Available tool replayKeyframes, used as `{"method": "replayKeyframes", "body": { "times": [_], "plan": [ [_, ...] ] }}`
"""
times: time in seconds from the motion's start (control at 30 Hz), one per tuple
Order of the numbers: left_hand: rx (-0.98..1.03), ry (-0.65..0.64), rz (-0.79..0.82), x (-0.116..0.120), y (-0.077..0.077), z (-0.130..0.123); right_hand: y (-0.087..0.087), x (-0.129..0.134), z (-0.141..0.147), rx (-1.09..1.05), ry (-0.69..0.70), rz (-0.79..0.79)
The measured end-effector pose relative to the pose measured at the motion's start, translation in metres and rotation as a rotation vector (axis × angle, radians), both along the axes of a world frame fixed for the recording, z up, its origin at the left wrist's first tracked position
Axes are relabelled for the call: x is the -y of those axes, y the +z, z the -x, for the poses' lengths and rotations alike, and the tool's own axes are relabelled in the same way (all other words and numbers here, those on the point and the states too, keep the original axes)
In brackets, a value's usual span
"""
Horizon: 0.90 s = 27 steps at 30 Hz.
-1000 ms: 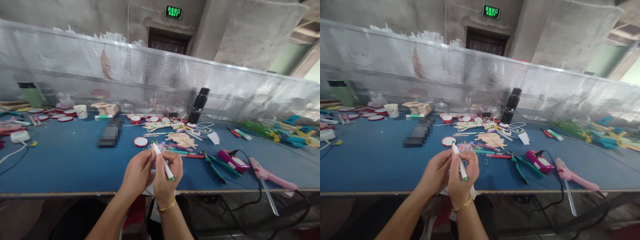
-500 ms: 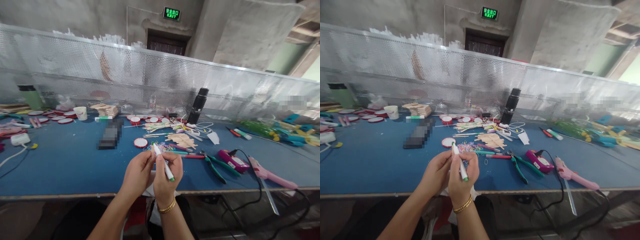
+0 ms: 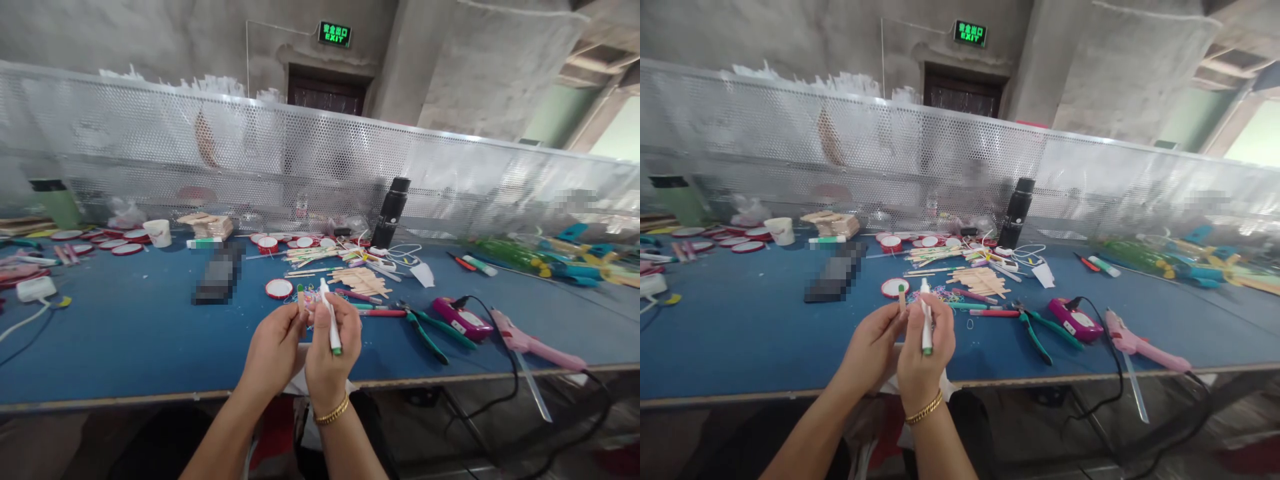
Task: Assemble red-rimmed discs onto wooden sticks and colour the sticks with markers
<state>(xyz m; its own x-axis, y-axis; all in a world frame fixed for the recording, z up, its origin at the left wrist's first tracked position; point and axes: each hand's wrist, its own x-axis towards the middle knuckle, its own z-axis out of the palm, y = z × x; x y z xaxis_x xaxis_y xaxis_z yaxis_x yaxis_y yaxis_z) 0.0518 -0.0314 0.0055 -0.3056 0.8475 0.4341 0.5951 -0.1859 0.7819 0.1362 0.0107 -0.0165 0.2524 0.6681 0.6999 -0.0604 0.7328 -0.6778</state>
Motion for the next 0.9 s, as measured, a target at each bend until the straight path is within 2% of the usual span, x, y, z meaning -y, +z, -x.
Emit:
{"method": "replayKeyframes", "body": {
  "times": [0.23,0.4,0.7,0.9],
  "plan": [
    [0.065,-0.066,-0.046,-0.002,0.001,0.002,0.004,-0.005,0.003,0.099,0.031,0.004],
    [0.084,-0.048,-0.05,-0.003,-0.003,0.004,0.008,-0.005,0.004,0.127,0.097,0.063],
    [-0.075,-0.022,0.037,-0.008,0.001,0.003,0.007,-0.014,0.003,-0.114,0.307,0.207],
    [-0.125,-0.024,-0.005,-0.01,0.0,0.004,0.004,-0.021,0.004,-0.149,0.333,0.232]
  ]
}}
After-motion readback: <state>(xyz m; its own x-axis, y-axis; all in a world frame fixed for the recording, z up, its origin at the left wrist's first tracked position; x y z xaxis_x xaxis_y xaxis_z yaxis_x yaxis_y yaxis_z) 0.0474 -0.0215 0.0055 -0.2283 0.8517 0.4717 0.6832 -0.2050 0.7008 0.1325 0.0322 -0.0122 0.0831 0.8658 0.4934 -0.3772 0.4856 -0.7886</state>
